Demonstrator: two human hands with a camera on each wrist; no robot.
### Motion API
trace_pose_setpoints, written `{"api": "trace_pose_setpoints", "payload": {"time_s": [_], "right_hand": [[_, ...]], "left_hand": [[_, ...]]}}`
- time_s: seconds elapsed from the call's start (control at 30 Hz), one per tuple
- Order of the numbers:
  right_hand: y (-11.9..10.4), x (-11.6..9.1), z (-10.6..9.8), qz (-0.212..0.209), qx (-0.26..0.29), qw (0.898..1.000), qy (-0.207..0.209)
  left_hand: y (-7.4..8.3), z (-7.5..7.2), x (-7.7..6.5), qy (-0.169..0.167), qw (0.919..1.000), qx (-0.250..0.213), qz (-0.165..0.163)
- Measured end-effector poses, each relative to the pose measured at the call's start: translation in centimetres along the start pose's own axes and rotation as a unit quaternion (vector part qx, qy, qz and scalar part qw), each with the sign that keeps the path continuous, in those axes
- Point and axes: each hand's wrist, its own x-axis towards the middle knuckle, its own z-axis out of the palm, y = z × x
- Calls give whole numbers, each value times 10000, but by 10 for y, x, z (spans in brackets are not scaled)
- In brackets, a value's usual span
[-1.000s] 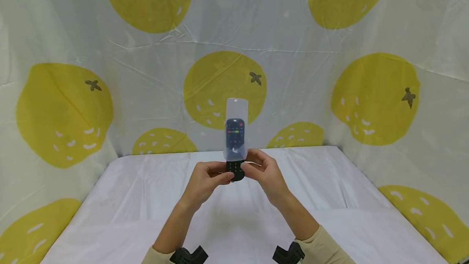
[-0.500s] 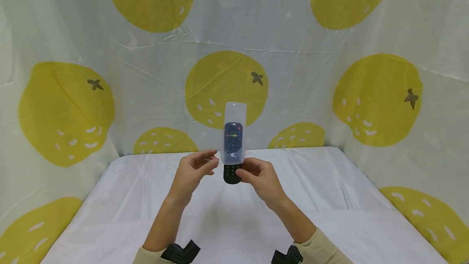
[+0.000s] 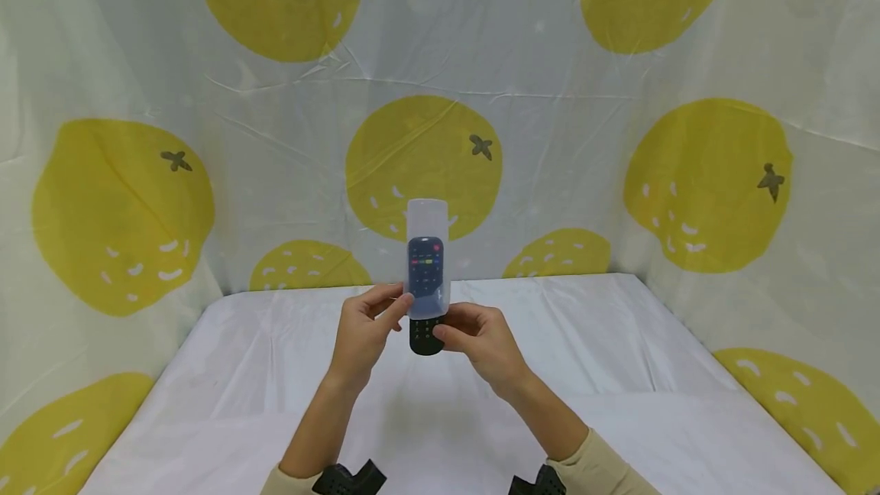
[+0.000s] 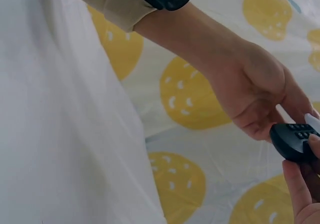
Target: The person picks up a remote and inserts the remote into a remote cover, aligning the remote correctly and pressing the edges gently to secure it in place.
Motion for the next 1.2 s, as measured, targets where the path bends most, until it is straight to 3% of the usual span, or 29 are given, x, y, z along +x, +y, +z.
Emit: {"api": "trace_pose_setpoints", "payload": {"time_s": [0.67,0.8,0.97,1.1,1.2], "right_hand": [[-3,-1,1,-78,-51,9996,272],[-2,-1,1,-66,-66,9994,325],[-4,0,-2,-273,-213,9984,440],[-5,0,-4,-493,-247,9972,511],[-7,0,-6,-568,-189,9969,503]], "left_hand": [[-12,4,0,-262,9989,-354,138],[-13,3,1,-380,9991,-148,81],[-12,-5,1,-802,9958,442,-89],[-14,-8,0,-1409,9860,858,-257],[-16,-7,0,-1707,9810,890,-225]]}}
